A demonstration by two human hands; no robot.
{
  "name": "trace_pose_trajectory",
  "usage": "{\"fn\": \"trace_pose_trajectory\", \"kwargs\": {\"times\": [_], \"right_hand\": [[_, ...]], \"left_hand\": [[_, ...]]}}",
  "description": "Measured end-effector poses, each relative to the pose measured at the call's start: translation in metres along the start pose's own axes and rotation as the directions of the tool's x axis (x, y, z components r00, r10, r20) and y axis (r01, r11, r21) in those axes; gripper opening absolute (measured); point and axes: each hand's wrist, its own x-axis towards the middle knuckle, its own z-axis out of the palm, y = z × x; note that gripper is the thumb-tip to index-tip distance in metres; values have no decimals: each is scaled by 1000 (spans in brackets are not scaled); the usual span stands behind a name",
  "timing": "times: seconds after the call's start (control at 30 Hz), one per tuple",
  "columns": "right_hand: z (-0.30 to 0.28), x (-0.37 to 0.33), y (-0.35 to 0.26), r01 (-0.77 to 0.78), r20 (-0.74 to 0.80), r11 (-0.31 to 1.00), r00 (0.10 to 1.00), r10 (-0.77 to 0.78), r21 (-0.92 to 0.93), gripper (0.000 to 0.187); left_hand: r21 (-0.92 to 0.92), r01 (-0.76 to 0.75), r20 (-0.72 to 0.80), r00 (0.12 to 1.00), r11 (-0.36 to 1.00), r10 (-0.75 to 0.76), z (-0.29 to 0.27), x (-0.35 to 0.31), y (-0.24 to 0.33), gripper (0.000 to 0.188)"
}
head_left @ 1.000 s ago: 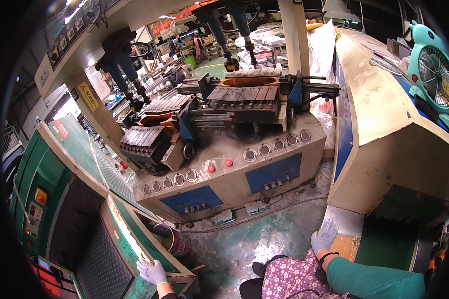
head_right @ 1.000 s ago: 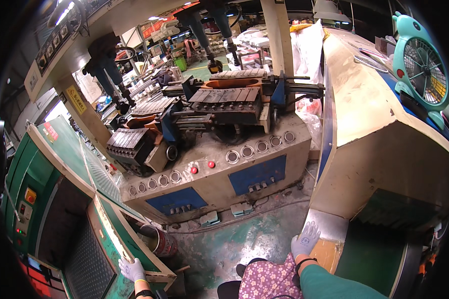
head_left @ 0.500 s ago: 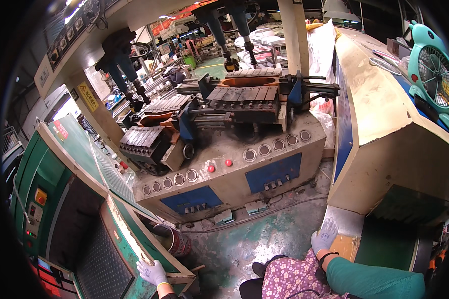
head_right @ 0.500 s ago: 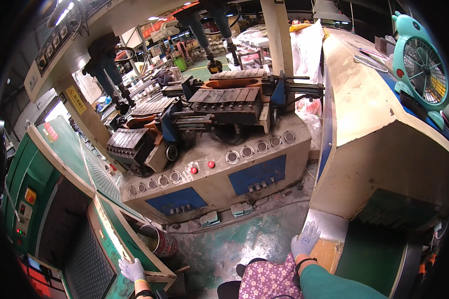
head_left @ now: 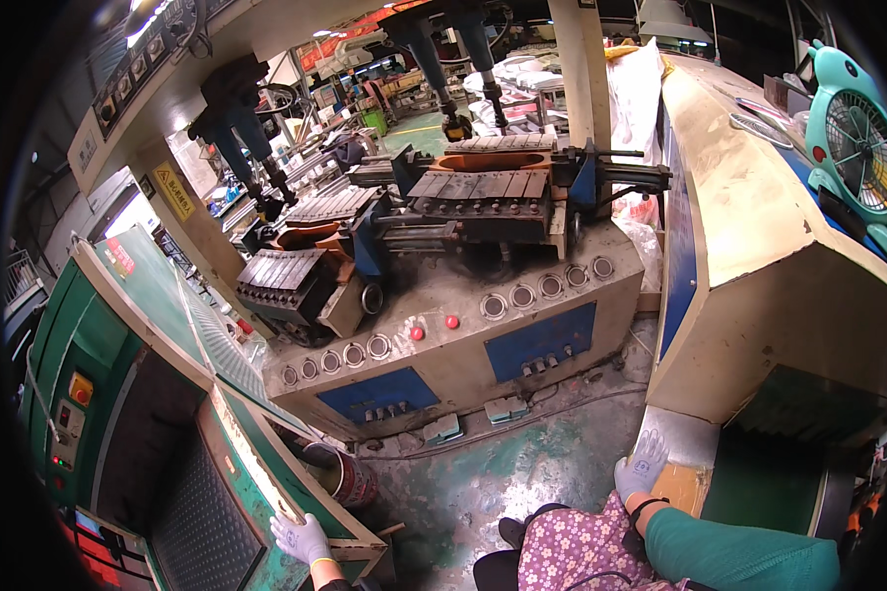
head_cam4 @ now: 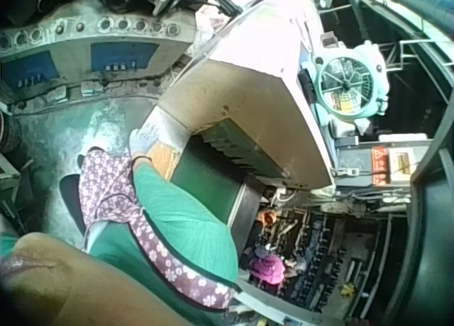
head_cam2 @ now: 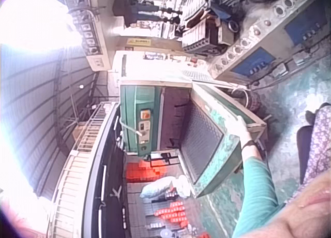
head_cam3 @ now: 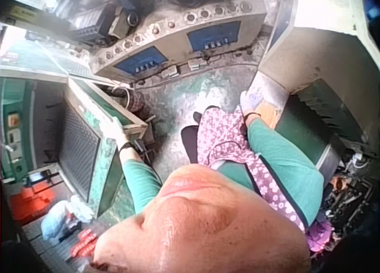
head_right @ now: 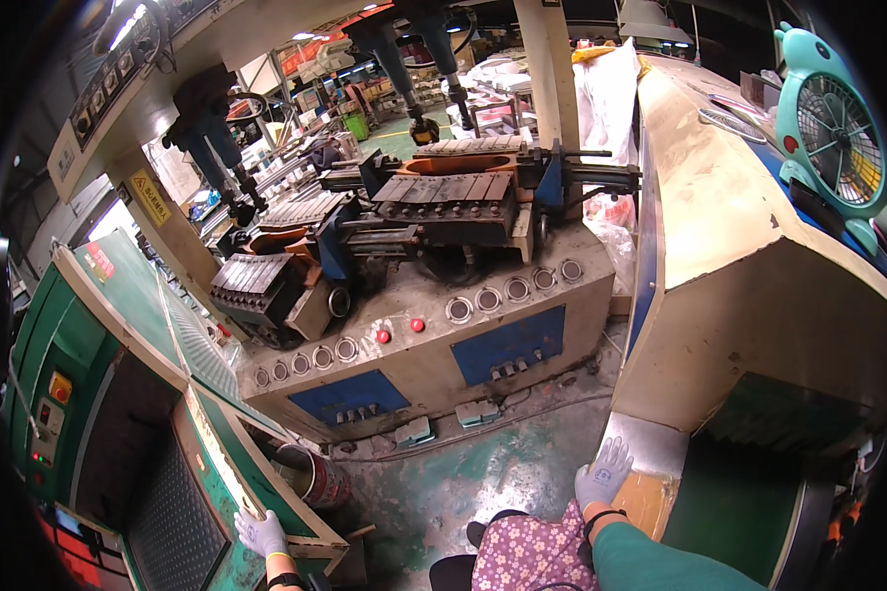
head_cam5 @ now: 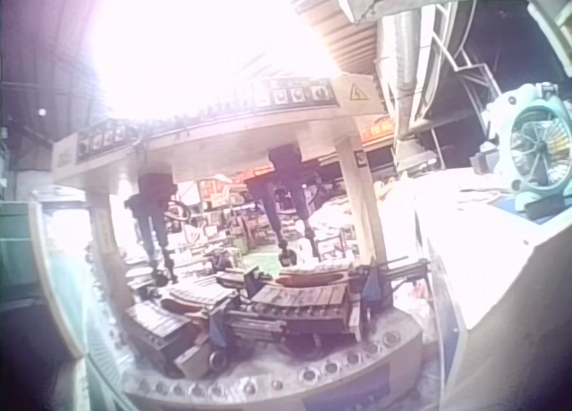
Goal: Feeding material into a large piece of footwear manufacturing equipment at a workstation.
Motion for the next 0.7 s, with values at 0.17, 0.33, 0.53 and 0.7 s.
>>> {"fn": "trace_pose_trajectory", "kwargs": {"times": [0.17,0.33,0.53,0.7], "right_hand": [[-1,0,-1,-2,-3,1000,1000,2,10,85],[1,1,-4,4,-4,1000,1000,-4,12,84],[-1,3,8,-13,-38,1000,999,14,23,83],[-3,-1,2,32,-59,997,998,-28,74,78]], "left_hand": [[-2,7,16,1000,1000,-7,-7,-3,6,75],[5,17,27,999,1000,-17,-7,0,2,76],[-7,-26,10,1000,1000,26,-9,-6,18,75],[-70,-206,-1,979,976,206,-39,-16,13,67]]}}
